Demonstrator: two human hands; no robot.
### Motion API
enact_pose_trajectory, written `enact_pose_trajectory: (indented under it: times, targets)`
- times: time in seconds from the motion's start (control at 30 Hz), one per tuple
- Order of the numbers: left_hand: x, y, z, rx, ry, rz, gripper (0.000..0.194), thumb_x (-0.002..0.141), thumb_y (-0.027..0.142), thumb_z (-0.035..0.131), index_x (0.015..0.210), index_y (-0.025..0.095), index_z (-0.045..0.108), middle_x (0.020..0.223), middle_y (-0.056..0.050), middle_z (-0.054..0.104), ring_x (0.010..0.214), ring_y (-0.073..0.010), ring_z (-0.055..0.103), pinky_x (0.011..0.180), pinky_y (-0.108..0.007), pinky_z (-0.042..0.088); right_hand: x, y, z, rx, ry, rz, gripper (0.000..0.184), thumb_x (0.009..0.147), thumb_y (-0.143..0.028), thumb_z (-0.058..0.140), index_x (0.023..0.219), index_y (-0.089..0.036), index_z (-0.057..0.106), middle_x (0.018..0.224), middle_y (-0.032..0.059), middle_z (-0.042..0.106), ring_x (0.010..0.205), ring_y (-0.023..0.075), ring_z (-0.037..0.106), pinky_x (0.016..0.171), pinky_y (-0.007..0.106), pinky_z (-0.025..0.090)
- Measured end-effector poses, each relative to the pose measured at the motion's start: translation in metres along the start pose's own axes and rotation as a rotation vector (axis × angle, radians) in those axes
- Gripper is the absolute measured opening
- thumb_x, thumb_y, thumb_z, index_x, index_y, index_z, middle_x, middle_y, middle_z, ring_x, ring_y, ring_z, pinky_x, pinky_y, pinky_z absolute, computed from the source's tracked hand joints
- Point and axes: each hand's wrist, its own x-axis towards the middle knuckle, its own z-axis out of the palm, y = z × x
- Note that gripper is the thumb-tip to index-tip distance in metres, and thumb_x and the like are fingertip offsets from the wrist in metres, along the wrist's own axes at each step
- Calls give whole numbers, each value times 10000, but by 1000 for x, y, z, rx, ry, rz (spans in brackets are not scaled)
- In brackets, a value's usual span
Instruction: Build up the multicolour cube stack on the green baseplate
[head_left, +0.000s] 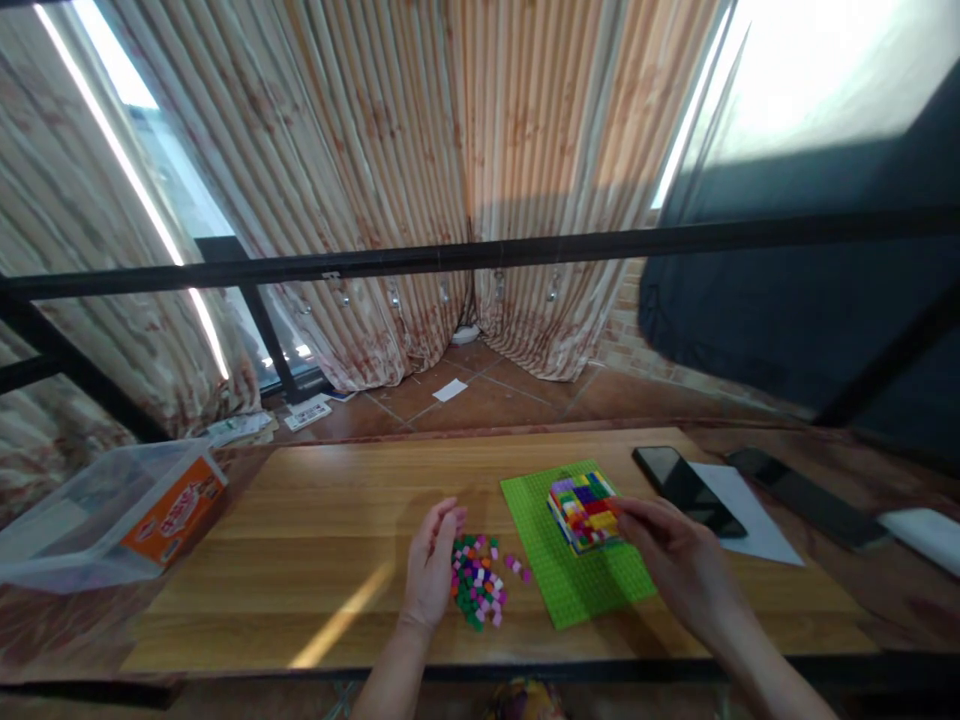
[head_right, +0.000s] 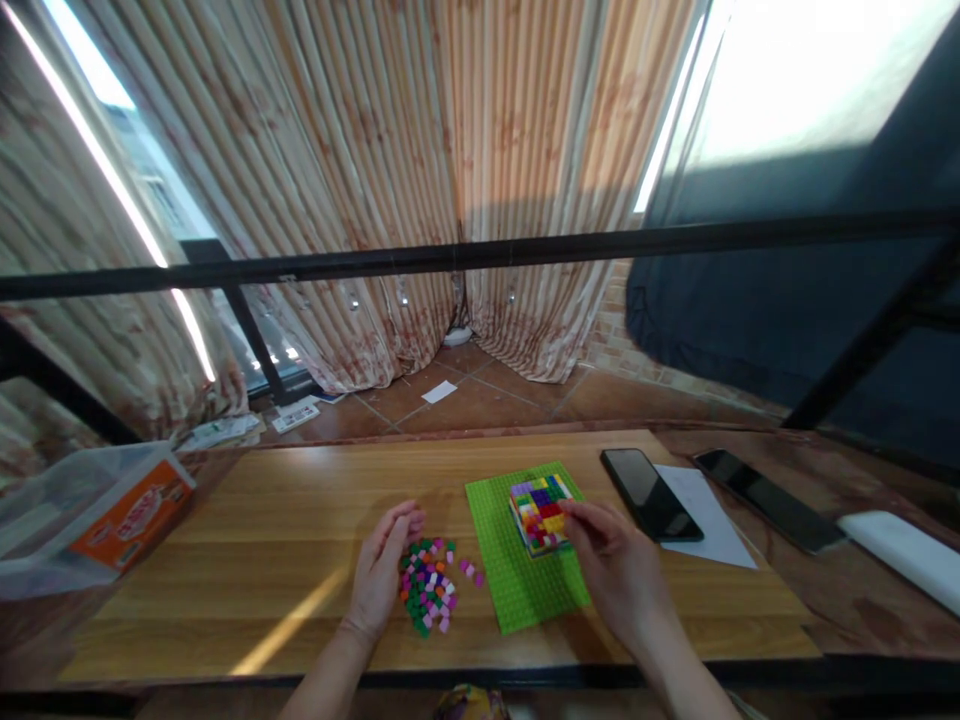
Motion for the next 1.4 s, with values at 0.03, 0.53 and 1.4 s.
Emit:
enact_pose_trajectory:
  times: [0.03, 0.53, 1.4]
  targets:
    - [0, 0, 0, 6, -3, -3, 424, 817, 493, 540, 1091, 178, 613, 1041, -97, 689, 990, -212, 629, 918, -360, 465, 4, 8, -11, -47, 30, 35, 302, 763, -397, 526, 924, -207, 697, 933, 69, 700, 803, 205, 649, 694, 299, 490]
    - [1, 4, -1, 39, -4, -27, 472, 802, 514, 540, 1111, 162, 601, 1060, -111, 682, 1010, -228, 626, 943, -387, 452, 17, 23, -10, -164, -80, 181, 272, 725, -407, 527, 749, -202, 704, 738, 49, 722, 700, 211, 648, 634, 298, 436]
    - [1, 3, -1, 80, -17, -10, 439, 808, 502, 538, 1092, 177, 618, 1064, -102, 685, 983, -220, 639, 911, -362, 473, 24, 29, -8, -273, -165, 210, 394, 746, -534, 540, 760, -206, 757, 614, 24, 697, 598, 183, 615, 522, 257, 349]
